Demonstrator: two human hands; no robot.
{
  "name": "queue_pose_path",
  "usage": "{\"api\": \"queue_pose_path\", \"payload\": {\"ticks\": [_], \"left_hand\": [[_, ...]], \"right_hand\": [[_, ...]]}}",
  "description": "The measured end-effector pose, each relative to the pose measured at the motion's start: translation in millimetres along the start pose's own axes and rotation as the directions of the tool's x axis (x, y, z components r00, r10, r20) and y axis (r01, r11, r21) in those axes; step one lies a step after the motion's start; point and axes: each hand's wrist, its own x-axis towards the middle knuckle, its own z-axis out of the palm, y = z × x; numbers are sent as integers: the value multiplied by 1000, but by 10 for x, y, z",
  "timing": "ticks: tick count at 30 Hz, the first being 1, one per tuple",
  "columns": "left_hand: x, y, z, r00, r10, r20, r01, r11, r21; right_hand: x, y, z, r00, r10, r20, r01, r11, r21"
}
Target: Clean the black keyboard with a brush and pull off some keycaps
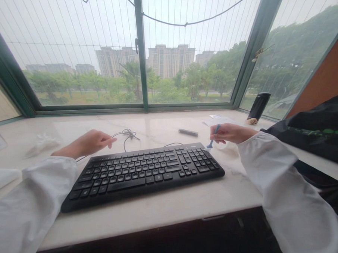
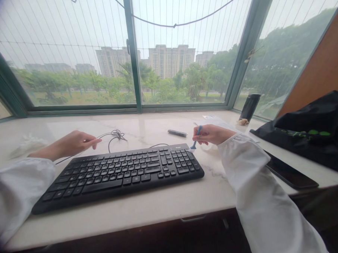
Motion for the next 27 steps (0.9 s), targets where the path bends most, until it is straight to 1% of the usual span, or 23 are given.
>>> {"api": "queue_pose_path", "payload": {"ticks": [2,4,8,11,13,15,16,18,21,24,27], "left_hand": [[-3,0,-3,1000,0,-4,0,1000,14],[-10,11,-9,1000,-11,0,11,1000,20],[-16,39,-10,1000,-24,7,24,1000,13],[-5,35,4,1000,-8,1,8,1000,10],[4,18,17,1000,9,-3,-9,1000,20],[10,4,26,1000,23,-7,-22,999,32],[9,1,28,1000,26,-9,-26,999,36],[4,8,26,999,32,-16,-32,999,34],[-9,40,11,999,40,-30,-39,999,21],[-19,72,-5,999,39,-37,-39,999,16],[-19,83,-9,999,27,-34,-26,999,29]], "right_hand": [[-25,-25,-20,999,-8,-35,8,1000,8],[-39,-81,-24,995,-28,-98,31,999,25],[0,-231,49,970,-71,-232,91,993,77],[104,-323,193,940,-95,-328,143,982,125],[199,-375,331,912,-108,-397,183,970,158],[297,-425,490,894,-106,-435,205,960,189],[341,-448,571,898,-99,-430,202,958,202],[413,-489,717,920,-82,-384,181,956,229],[468,-516,861,951,-63,-303,139,962,237],[472,-498,891,963,-50,-267,109,971,214],[447,-455,828,968,-39,-250,86,979,184]]}}
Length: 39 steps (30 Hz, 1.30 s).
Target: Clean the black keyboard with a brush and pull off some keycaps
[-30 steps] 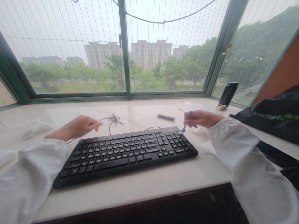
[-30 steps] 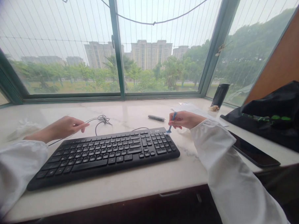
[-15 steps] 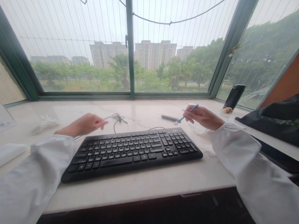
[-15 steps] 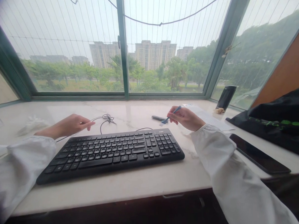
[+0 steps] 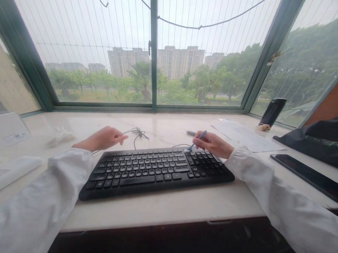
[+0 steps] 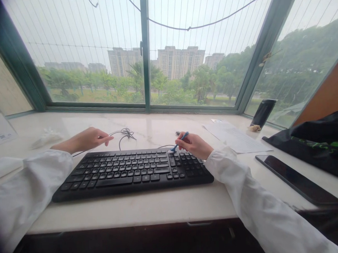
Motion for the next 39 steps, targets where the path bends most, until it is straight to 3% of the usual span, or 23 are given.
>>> {"api": "queue_pose_path", "payload": {"ticks": [10,16,24,30,39], "left_hand": [[2,-34,16,1000,3,17,-2,1000,-10],[-2,-24,16,1000,-2,24,2,1000,-4],[0,-29,21,1000,-6,22,6,1000,-9],[6,-50,36,999,-21,35,22,999,-25],[13,-62,36,999,-35,37,35,999,2]], "right_hand": [[-90,0,-394,999,33,-2,-33,981,-190],[-75,-35,-254,998,-42,-52,44,999,29],[-38,-87,53,998,-42,52,36,992,120],[-55,-62,-9,996,-26,81,26,1000,-1],[-94,-25,-268,987,-23,160,48,987,-153]]}}
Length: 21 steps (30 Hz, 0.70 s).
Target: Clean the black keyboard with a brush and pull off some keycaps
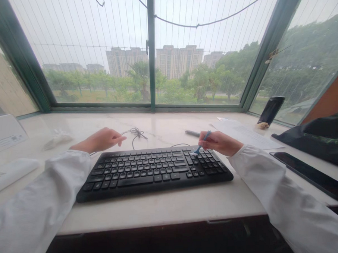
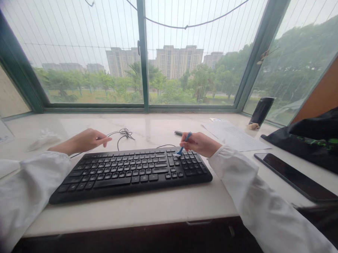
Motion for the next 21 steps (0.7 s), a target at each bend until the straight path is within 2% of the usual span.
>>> {"api": "queue_pose_path", "payload": {"ticks": [4,11,15,21], "left_hand": [[0,15,-2,1000,-11,1,11,1000,-2],[3,11,5,1000,6,-3,-6,1000,3],[1,6,8,1000,17,-9,-17,1000,1],[4,-3,11,1000,2,-3,-2,1000,1]], "right_hand": [[-41,17,-70,999,-21,-32,19,999,-40],[-14,-117,65,979,-93,-179,116,985,126],[15,-137,155,988,-98,-118,113,986,125],[5,-77,119,995,-93,-34,94,995,42]]}}
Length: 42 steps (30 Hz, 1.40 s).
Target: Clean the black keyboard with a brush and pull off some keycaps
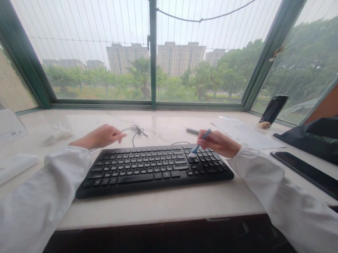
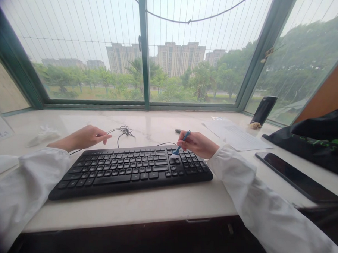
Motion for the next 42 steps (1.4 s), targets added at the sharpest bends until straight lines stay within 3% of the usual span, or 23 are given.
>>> {"api": "queue_pose_path", "payload": {"ticks": [10,15,20,27,36,42], "left_hand": [[3,-1,-8,1000,4,4,-4,1000,-3],[-2,13,-9,1000,-13,9,13,1000,0],[-9,29,-19,1000,-8,3,8,1000,-1],[-6,27,-15,1000,19,4,-19,1000,6],[1,-14,1,1000,30,-6,-30,1000,-6],[-8,27,-19,1000,16,1,-16,1000,0]], "right_hand": [[-64,15,-164,998,9,68,2,988,-154],[-98,-15,-208,1000,-18,-10,17,999,-40],[-71,-117,-56,996,-76,-52,83,987,136],[-45,-101,58,984,-69,163,62,997,51],[-140,-115,-211,985,-46,168,57,996,-63],[-125,-248,-23,994,-85,74,76,990,116]]}}
